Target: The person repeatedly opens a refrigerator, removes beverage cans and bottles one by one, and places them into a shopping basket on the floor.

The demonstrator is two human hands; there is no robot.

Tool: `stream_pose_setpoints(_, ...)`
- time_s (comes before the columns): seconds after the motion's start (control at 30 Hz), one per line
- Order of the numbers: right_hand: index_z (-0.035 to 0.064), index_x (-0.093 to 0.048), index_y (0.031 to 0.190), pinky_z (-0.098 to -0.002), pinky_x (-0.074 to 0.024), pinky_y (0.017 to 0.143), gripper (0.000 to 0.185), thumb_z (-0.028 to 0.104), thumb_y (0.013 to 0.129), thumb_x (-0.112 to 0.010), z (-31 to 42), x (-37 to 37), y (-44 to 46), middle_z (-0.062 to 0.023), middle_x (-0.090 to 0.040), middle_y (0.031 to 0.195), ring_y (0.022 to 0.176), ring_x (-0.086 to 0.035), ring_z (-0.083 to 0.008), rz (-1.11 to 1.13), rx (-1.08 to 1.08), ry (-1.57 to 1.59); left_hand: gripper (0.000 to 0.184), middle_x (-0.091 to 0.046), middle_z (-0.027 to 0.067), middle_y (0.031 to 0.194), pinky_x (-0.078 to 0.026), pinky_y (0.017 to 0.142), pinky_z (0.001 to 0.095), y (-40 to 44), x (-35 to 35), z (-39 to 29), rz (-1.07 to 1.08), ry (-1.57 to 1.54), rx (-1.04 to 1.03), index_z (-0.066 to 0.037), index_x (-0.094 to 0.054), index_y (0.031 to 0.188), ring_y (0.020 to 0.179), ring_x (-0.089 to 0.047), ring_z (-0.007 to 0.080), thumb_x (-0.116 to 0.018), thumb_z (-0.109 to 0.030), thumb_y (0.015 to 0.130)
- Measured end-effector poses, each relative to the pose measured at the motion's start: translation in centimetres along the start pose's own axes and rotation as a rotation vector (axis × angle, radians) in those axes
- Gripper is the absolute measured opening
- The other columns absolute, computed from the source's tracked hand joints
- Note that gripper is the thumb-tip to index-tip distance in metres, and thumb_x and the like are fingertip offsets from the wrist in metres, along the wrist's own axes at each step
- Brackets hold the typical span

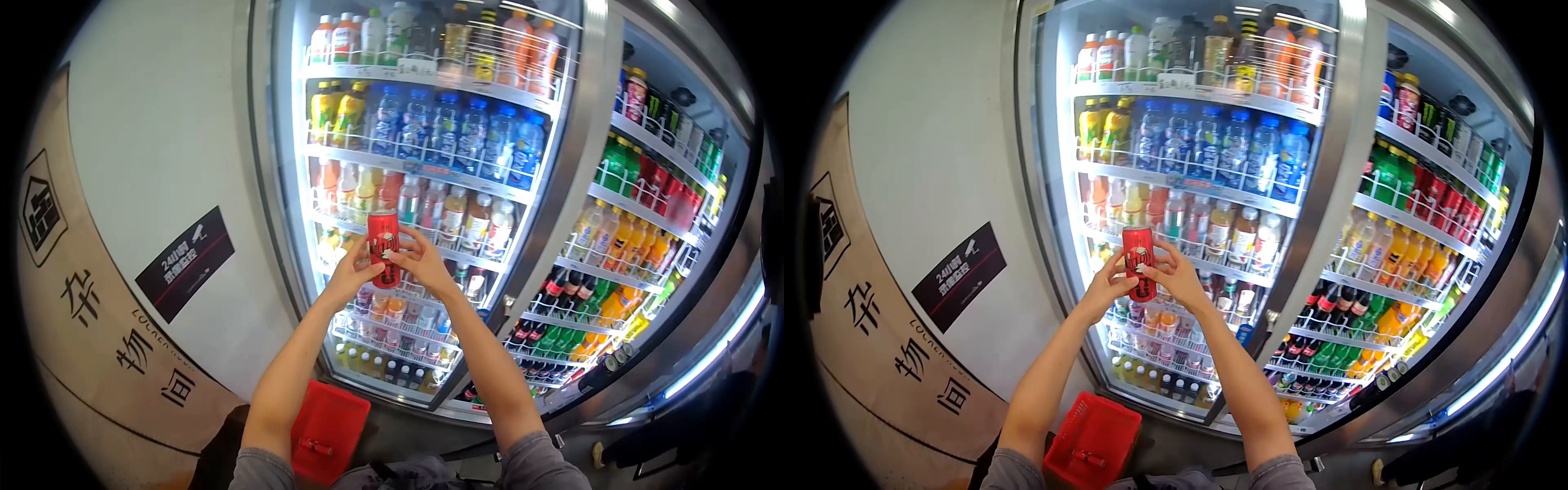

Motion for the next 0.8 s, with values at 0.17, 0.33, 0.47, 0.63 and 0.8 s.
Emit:
stream_pose_setpoints(0.17, 0.0063, -0.04, 0.143, -0.0345, -0.0531, 0.088, 0.069, 0.01, 0.084, -0.076, -5.8, -8.1, 3.6, -0.0192, -0.061, 0.122, 0.104, -0.064, -0.0215, 0.151, -0.071, 0.083, 0.08, -0.051, 0.0153, 0.13, -0.051, 0.09, 0.0364, -4.0, 8.6, 2.7, -0.191, 0.022, 0.109, -0.014, -0.023, 0.154, 0.11, -0.059, 0.0209, -0.069, -0.018, 0.089)
stream_pose_setpoints(0.33, 0.0074, -0.042, 0.141, -0.0333, -0.0526, 0.087, 0.065, 0.009, 0.085, -0.074, -11.7, -16.3, 5.2, -0.0176, -0.062, 0.12, 0.104, -0.063, -0.0205, 0.33, -0.166, 0.107, 0.081, -0.053, 0.013, 0.128, -0.051, 0.094, 0.039, -9.6, 15.9, 5.8, -0.408, -0.045, 0.123, -0.012, -0.021, 0.154, 0.109, -0.059, 0.0205, -0.069, -0.015, 0.089)
stream_pose_setpoints(0.47, 0.0078, -0.042, 0.142, -0.0341, -0.0508, 0.091, 0.066, 0.011, 0.085, -0.075, -17.3, -22.1, 3.9, -0.0172, -0.062, 0.12, 0.107, -0.062, -0.021, 0.48, -0.261, 0.164, 0.079, -0.052, 0.0137, 0.128, -0.052, 0.09, 0.0345, -15.6, 19.4, 9.5, -0.594, -0.101, 0.169, -0.012, -0.025, 0.153, 0.108, -0.06, 0.0202, -0.07, -0.012, 0.088)
stream_pose_setpoints(0.63, 0.0057, -0.039, 0.143, -0.0341, -0.0515, 0.09, 0.066, 0.01, 0.087, -0.073, -23.5, -28.6, 1.8, -0.0168, -0.06, 0.124, 0.111, -0.061, -0.0209, 0.674, -0.41, 0.261, 0.081, -0.049, 0.0124, 0.131, -0.049, 0.095, 0.0392, -22.5, 22.5, 14.8, -0.804, -0.099, 0.26, -0.018, -0.023, 0.154, 0.117, -0.055, 0.0232, -0.07, -0.018, 0.089)
stream_pose_setpoints(0.8, 0.0056, -0.038, 0.144, -0.0367, -0.0495, 0.096, 0.065, 0.009, 0.088, -0.071, -28.9, -34.1, -2.4, -0.0186, -0.058, 0.126, 0.116, -0.059, -0.0236, 0.854, -0.543, 0.349, 0.078, -0.049, 0.0131, 0.133, -0.049, 0.095, 0.039, -29.7, 23.2, 19.4, -1.01, -0.152, 0.265, -0.014, -0.023, 0.154, 0.118, -0.055, 0.0242, -0.068, -0.014, 0.09)
Point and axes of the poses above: each hand's wrist, its own y-axis towards the middle knuckle, its own x-axis out of the back of the hand, z = x × y, the point moved 8 cm from there along y, towards the middle knuckle
